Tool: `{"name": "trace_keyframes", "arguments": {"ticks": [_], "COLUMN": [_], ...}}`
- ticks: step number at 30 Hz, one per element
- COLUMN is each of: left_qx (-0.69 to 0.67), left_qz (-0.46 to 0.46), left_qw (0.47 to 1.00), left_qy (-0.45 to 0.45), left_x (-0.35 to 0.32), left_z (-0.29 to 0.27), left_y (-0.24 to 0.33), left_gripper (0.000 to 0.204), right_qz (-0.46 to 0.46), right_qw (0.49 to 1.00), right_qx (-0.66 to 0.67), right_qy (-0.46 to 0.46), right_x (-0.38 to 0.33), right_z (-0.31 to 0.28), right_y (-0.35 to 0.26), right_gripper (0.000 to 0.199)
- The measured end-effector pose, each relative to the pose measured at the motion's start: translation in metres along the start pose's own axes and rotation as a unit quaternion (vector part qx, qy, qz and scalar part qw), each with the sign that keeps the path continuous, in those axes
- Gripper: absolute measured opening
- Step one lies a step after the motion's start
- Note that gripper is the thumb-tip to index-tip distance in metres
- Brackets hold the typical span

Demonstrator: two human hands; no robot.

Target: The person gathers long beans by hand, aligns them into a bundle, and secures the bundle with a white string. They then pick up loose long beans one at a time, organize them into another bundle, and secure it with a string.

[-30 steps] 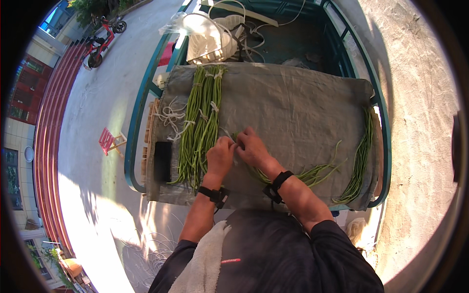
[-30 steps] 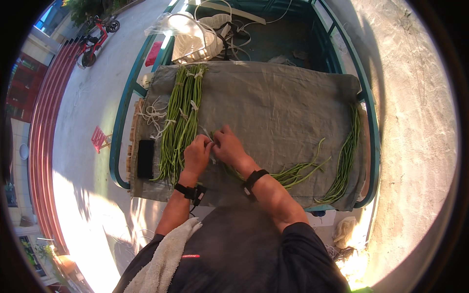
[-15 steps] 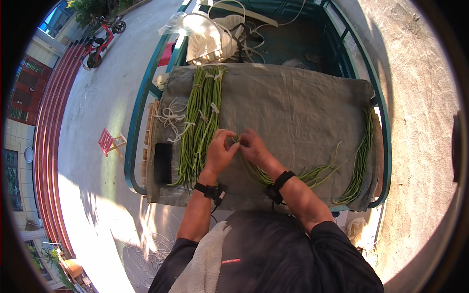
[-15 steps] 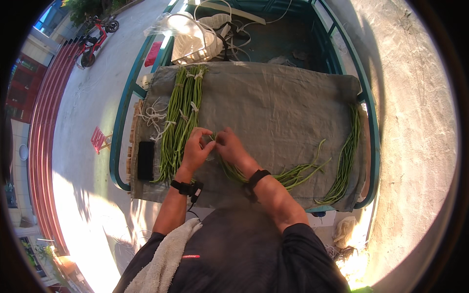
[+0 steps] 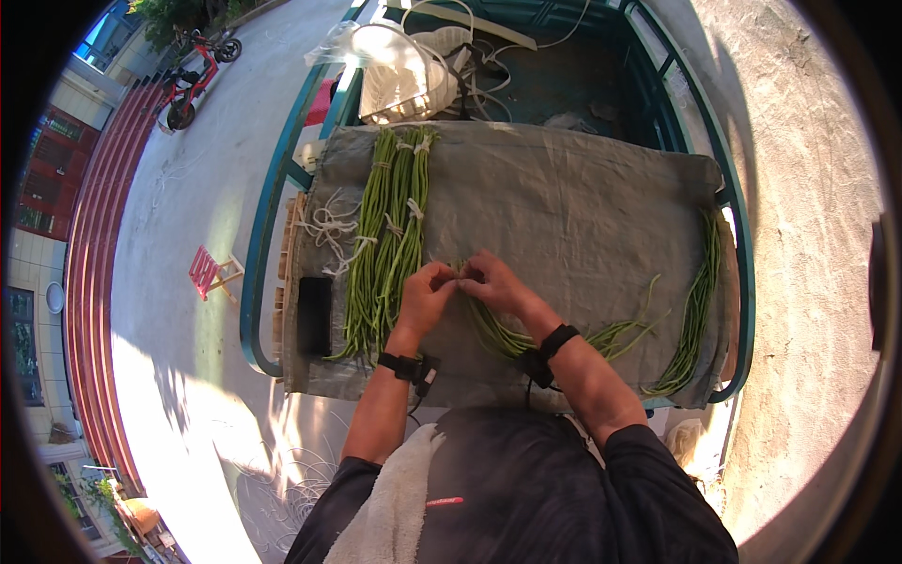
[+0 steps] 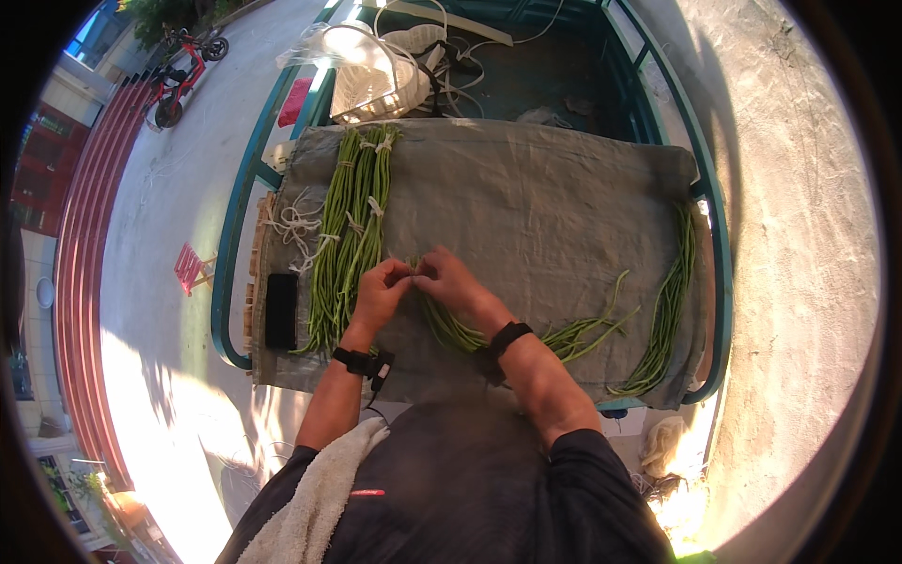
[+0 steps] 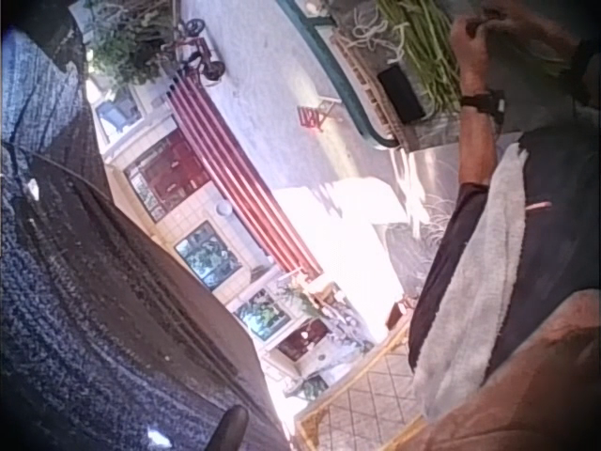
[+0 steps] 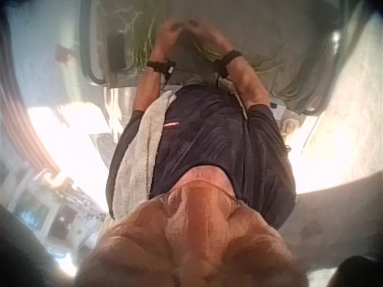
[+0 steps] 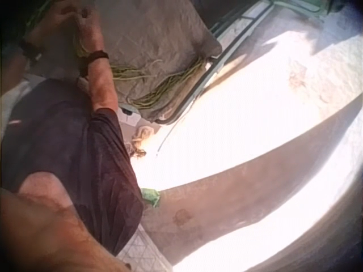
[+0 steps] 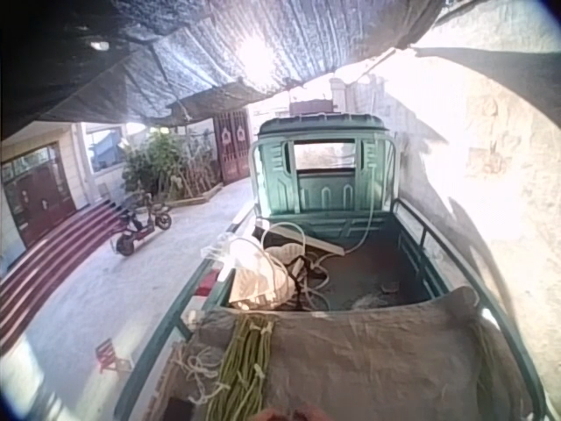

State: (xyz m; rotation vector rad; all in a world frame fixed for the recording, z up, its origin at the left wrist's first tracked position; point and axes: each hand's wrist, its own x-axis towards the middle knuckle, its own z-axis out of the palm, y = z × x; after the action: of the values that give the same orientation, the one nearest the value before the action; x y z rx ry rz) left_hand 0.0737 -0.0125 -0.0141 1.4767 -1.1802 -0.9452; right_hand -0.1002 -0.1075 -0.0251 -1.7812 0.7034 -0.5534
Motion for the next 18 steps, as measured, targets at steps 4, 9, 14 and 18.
{"name": "trace_keyframes", "arguments": {"ticks": [4,9,14,18], "left_qx": [-0.049,-0.044,-0.048,-0.062], "left_qz": [-0.076,-0.094,-0.123,-0.162], "left_qw": [0.996,0.993,0.982,0.973], "left_qy": [-0.027,-0.051,-0.137,-0.151], "left_x": [0.001,0.005,0.012,0.015], "left_z": [0.002,-0.003,-0.013,-0.010], "left_y": [0.001,-0.004,-0.010,-0.002], "left_gripper": [0.009,0.013,0.018,0.019], "right_qz": [-0.017,-0.043,-0.089,-0.115], "right_qw": [0.999,0.994,0.980,0.972], "right_qx": [-0.023,-0.076,-0.147,-0.195], "right_qy": [-0.014,0.067,0.102,0.057], "right_x": [-0.003,-0.006,-0.006,-0.009], "right_z": [-0.006,0.001,0.007,-0.002], "right_y": [-0.002,-0.016,-0.035,-0.028], "right_gripper": [0.016,0.013,0.013,0.011]}}
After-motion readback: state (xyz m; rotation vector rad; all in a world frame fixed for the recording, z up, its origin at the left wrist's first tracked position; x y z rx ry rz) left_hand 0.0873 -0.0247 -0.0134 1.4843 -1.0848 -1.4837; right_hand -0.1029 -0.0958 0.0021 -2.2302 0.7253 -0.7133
